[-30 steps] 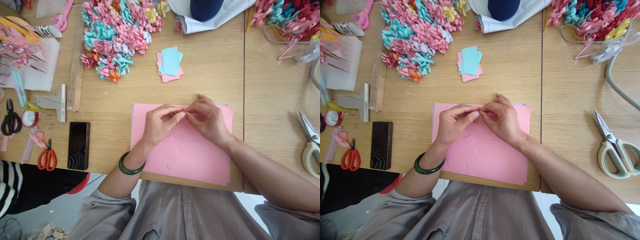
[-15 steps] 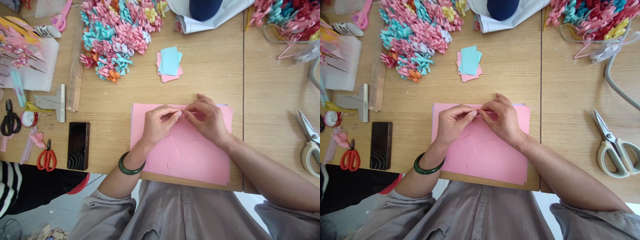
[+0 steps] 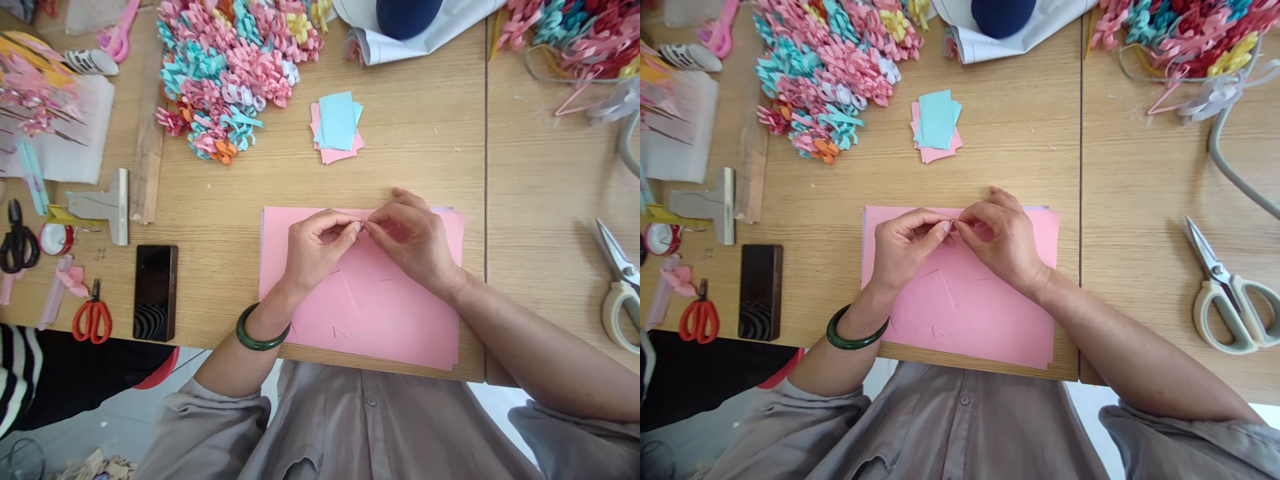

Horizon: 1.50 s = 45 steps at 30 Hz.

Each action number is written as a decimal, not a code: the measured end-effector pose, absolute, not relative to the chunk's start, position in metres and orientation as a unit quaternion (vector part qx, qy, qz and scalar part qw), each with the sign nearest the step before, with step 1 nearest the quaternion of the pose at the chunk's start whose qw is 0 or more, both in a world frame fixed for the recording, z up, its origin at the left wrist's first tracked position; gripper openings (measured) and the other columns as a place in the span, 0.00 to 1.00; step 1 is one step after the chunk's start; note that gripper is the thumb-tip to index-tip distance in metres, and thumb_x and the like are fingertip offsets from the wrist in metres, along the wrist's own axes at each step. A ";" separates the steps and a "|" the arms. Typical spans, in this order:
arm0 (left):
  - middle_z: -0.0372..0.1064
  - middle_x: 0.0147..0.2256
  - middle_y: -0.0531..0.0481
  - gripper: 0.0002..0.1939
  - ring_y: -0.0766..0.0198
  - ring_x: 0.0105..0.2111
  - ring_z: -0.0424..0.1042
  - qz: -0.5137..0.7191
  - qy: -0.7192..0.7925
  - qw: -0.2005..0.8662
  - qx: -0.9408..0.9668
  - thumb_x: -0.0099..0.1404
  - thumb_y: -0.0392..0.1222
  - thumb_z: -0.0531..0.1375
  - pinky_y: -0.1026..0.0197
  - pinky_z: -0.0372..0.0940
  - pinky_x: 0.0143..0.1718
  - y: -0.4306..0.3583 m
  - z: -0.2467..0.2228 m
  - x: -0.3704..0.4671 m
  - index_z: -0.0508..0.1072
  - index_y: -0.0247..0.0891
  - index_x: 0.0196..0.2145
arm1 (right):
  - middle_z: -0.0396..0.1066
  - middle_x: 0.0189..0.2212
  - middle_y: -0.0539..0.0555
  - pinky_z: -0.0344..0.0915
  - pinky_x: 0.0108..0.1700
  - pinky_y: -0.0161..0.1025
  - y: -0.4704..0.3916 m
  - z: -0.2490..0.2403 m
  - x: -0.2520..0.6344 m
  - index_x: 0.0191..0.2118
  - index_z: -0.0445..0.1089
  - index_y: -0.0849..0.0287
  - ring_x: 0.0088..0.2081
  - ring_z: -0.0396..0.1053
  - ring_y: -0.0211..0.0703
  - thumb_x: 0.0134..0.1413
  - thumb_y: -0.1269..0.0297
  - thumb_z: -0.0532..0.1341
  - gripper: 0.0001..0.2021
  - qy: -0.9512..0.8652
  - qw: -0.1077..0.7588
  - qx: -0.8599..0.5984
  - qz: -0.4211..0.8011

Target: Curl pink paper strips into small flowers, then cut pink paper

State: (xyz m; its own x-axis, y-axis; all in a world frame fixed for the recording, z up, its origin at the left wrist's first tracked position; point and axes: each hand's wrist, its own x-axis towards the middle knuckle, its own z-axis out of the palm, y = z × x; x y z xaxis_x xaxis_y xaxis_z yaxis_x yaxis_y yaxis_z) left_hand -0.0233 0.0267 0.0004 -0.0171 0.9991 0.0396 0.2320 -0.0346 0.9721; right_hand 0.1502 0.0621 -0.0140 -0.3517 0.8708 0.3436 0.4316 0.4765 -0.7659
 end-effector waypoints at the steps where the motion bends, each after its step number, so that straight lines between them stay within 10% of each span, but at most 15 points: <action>1: 0.78 0.32 0.49 0.06 0.68 0.30 0.77 0.455 0.547 0.433 0.554 0.64 0.39 0.64 0.66 0.73 0.35 0.027 0.001 -0.023 0.81 0.35 0.35 | 0.73 0.24 0.49 0.65 0.61 0.53 0.062 -0.014 0.150 0.28 0.72 0.55 0.33 0.70 0.42 0.58 0.64 0.64 0.07 -0.767 0.382 -0.428 0.287; 45: 0.79 0.34 0.48 0.07 0.66 0.33 0.76 0.436 0.547 0.382 0.604 0.65 0.41 0.63 0.63 0.73 0.37 0.029 -0.004 -0.028 0.81 0.38 0.36 | 0.75 0.26 0.49 0.63 0.61 0.54 0.063 -0.014 0.150 0.30 0.72 0.54 0.34 0.71 0.44 0.60 0.61 0.63 0.08 -0.776 0.365 -0.429 0.284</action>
State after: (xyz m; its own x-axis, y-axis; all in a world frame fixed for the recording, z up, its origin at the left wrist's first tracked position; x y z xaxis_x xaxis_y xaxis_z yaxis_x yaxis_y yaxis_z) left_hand -0.0275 0.0286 -0.0042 0.0229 0.9939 0.1083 0.3274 -0.1098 0.9385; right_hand 0.1503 0.0628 -0.0145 -0.3658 0.8725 0.3240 0.4580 0.4718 -0.7534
